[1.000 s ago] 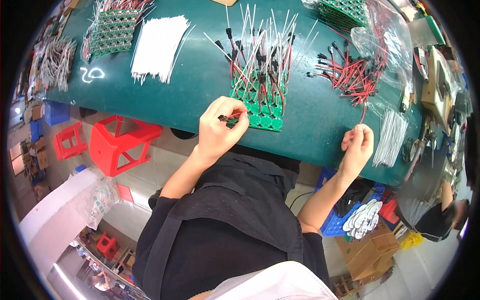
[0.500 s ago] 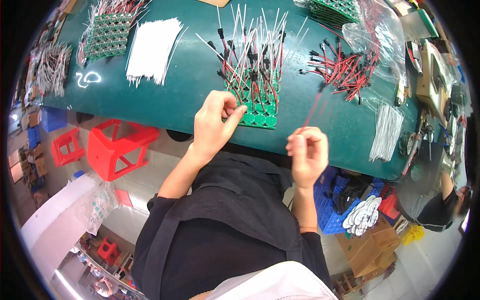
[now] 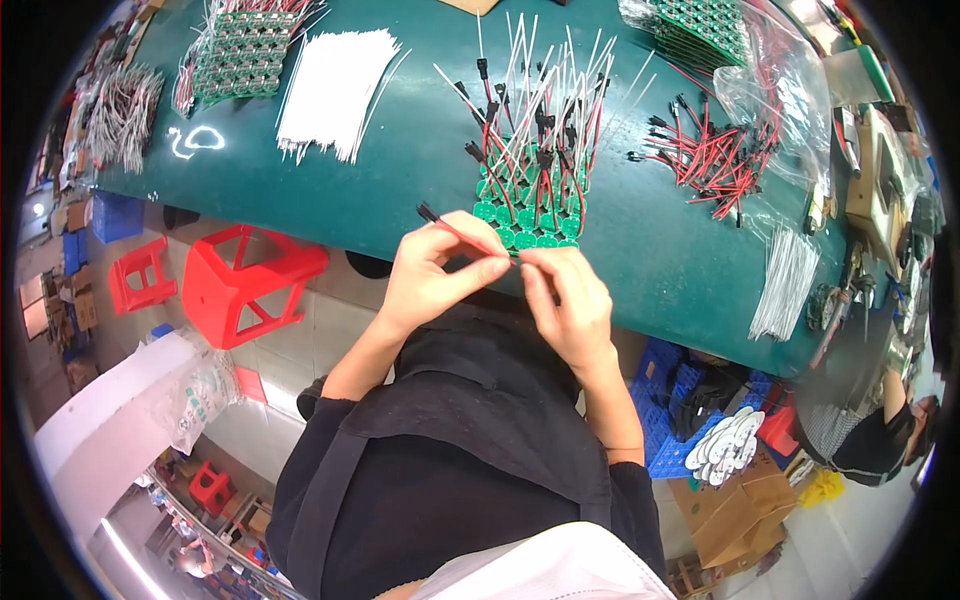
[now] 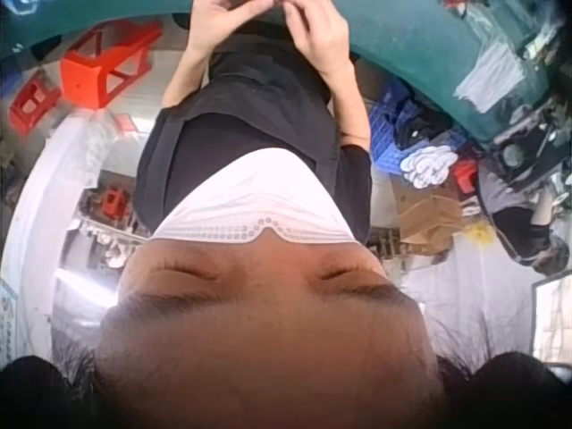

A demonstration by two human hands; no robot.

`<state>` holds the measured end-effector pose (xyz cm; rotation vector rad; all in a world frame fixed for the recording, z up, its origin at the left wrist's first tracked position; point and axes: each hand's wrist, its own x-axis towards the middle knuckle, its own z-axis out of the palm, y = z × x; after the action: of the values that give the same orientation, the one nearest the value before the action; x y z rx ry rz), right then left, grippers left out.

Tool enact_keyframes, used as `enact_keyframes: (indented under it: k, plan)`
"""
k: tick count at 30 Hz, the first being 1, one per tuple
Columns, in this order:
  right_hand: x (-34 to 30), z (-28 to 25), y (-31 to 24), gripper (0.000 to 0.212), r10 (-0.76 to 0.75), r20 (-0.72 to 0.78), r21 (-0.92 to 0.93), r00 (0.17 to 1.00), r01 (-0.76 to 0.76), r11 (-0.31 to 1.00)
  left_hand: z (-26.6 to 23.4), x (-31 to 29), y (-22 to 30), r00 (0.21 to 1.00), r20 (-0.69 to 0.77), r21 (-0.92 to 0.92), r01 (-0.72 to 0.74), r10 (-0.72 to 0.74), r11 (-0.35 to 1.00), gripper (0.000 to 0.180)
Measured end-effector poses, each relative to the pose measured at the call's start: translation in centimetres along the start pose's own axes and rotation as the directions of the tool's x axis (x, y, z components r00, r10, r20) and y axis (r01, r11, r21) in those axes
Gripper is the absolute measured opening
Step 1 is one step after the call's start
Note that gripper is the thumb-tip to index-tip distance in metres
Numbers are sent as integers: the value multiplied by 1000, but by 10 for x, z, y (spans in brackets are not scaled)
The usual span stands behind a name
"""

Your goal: Assembling electronic components by inserting various colored wires into an LED circuit board panel.

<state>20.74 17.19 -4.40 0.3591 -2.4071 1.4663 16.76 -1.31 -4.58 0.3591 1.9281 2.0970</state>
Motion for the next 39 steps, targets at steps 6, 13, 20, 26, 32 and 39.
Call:
enact_keyframes:
  k: [6,13,20,26,32,39]
  plan:
    - [-4,-28,21,10,69,-228,-195,971,-115,974,-3,10,-12,956,-257,362,-38,139,932,10]
    - [-16,-36,37,8,156,-282,-133,947,-200,971,-1,11,-18,944,-264,439,-63,196,896,10]
    - [-13,-35,37,8,159,-282,-125,946,-201,972,0,12,-19,934,-278,439,-85,225,895,9]
    - [-17,-34,37,7,169,-273,-110,947,-205,972,-1,10,-20,939,-250,459,-100,236,883,9]
    - [-18,-31,38,7,174,-270,-105,947,-209,972,2,8,-26,924,-275,495,-101,266,863,10]
    - [-12,-36,38,8,192,-279,-99,941,-227,969,11,18,-18,896,-274,552,-151,350,820,9]
